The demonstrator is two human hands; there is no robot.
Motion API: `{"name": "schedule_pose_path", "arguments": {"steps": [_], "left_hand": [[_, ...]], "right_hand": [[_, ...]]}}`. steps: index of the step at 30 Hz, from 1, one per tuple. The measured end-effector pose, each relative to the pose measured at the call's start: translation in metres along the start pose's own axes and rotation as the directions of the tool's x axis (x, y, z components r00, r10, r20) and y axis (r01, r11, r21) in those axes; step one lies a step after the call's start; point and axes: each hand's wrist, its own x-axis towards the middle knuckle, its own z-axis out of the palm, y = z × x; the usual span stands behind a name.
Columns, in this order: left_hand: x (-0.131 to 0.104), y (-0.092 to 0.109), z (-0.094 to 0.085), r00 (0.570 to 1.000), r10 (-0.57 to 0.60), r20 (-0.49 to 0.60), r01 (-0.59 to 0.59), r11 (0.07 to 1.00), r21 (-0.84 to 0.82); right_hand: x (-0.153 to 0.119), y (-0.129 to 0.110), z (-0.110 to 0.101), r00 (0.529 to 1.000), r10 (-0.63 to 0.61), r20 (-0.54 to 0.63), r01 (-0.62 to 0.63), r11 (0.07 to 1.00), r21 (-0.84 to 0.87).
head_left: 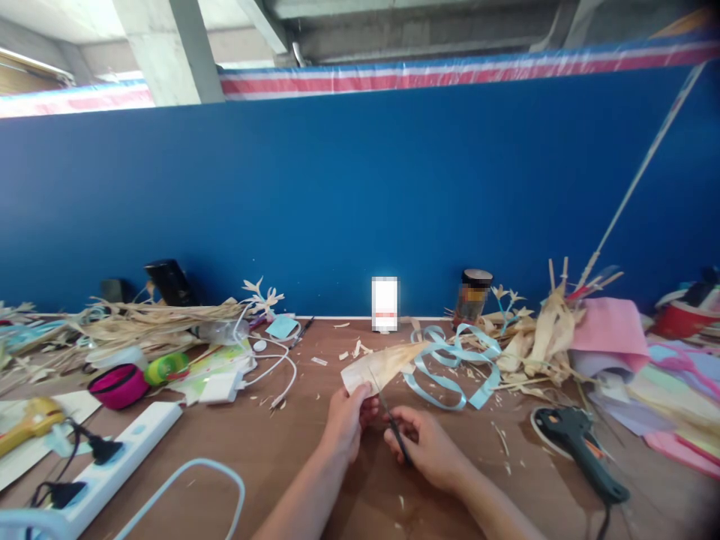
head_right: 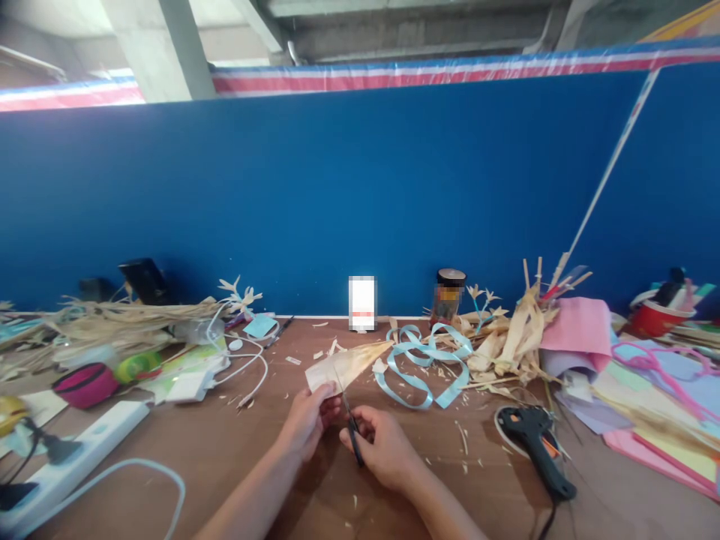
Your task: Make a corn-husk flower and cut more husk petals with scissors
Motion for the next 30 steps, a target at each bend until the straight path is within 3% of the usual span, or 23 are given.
{"name": "schedule_pose_path", "arguments": {"steps": [30], "left_hand": [[0.002,0.011,-0.003,0.995,-0.097,0.036,0.098,0.995,-0.016]], "right_hand": [[-0.001,0.0,0.0,1.0,0.019,-0.02,-0.02,0.999,-0.038]]}}
